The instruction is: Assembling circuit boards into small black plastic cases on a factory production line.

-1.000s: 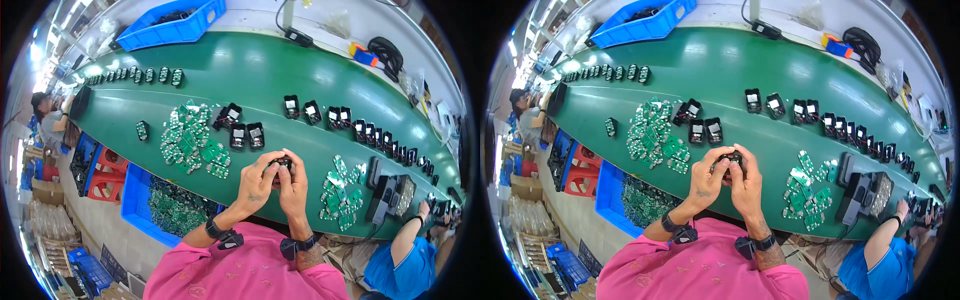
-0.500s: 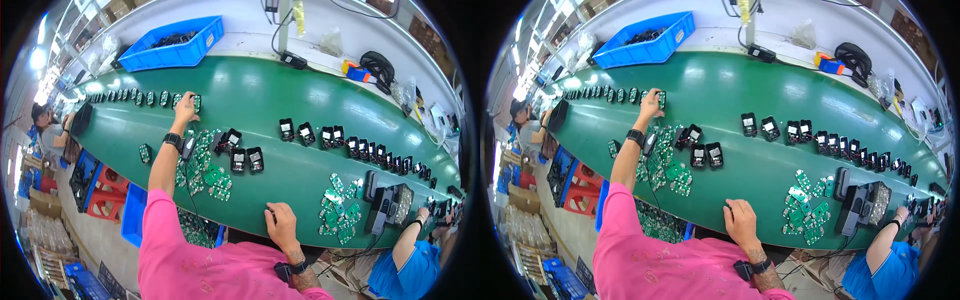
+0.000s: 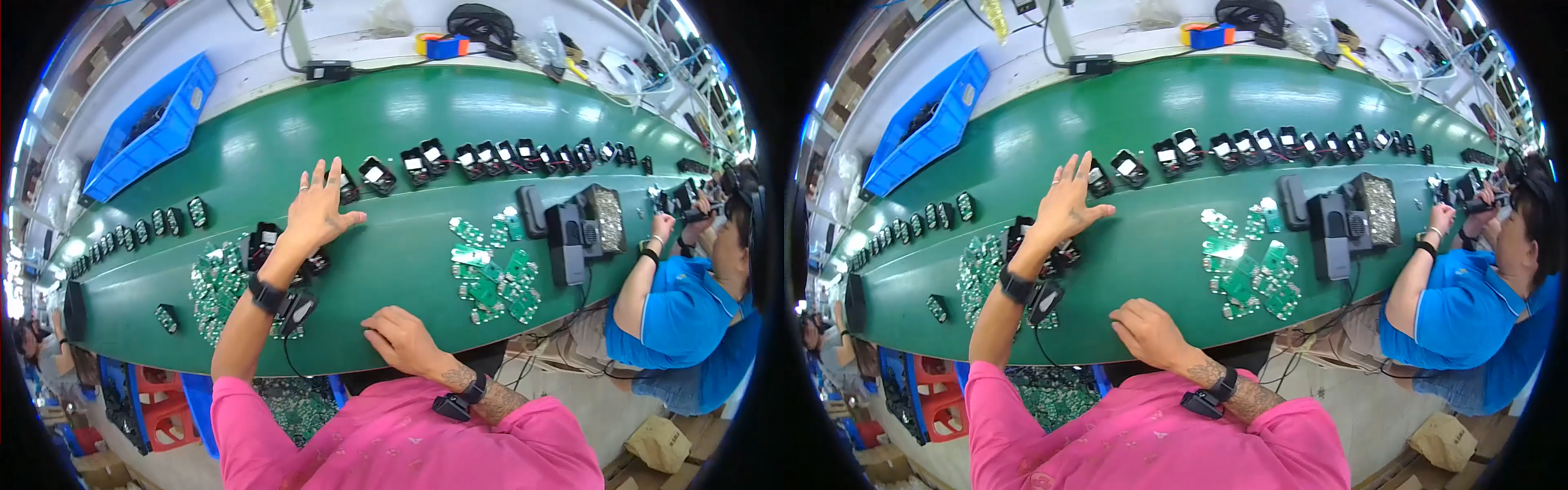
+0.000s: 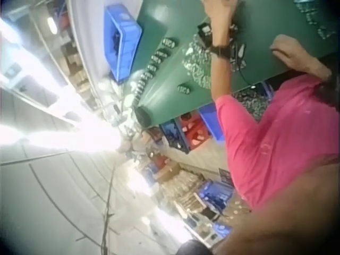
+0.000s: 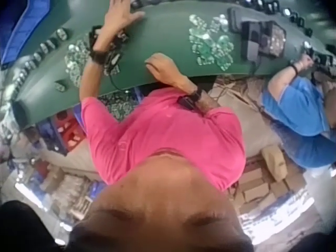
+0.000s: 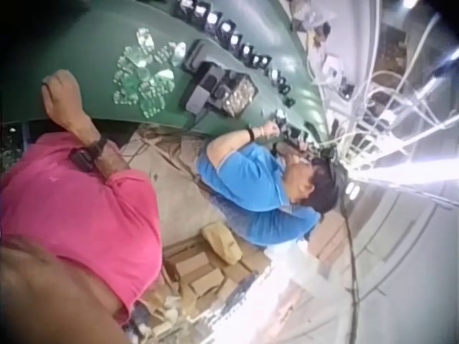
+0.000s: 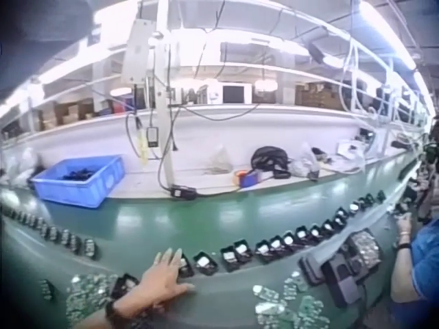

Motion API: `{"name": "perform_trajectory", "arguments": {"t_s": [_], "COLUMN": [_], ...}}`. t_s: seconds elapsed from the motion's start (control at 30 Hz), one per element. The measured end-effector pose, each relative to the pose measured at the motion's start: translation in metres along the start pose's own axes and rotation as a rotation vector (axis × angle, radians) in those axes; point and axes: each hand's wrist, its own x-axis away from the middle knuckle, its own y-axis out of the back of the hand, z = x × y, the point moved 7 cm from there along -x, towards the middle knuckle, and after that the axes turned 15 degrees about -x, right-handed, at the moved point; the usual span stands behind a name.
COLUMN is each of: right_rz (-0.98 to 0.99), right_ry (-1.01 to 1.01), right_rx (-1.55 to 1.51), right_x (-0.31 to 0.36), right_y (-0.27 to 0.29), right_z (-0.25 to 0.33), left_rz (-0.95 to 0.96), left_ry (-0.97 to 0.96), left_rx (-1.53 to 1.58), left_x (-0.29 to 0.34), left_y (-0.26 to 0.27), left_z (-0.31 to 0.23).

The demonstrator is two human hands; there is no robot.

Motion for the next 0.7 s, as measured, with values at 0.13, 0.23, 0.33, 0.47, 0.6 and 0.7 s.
{"name": "perform_trajectory", "arguments": {"t_s": [0.13, 0.23, 0.33, 0.47, 0.6, 0.7], "right_rz": [-0.046, -0.097, -0.115, -0.346, -0.524, -0.400], "right_ry": [-0.044, -0.169, -0.242, -0.310, -0.329, -0.252], "right_rx": [-0.105, -0.196, -0.265, -0.316, -0.439, -0.282], "right_x": [0.015, 0.023, 0.025, 0.019, 0.006, 0.010], "right_y": [0.022, 0.033, 0.034, 0.066, 0.082, 0.089], "right_z": [0.001, -0.002, -0.010, -0.011, -0.001, 0.000], "left_rz": [0.195, 0.060, 0.019, -0.116, 0.059, 0.076], "left_ry": [0.046, -0.001, 0.012, -0.063, -0.235, -0.265], "left_rx": [0.092, 0.101, 0.088, 0.289, 0.490, 0.532], "left_x": [-0.026, -0.022, -0.015, 0.034, 0.114, 0.141], "left_y": [-0.024, -0.030, -0.015, 0.065, 0.069, 0.056], "left_z": [-0.010, 0.001, -0.001, -0.058, -0.107, -0.123]}}
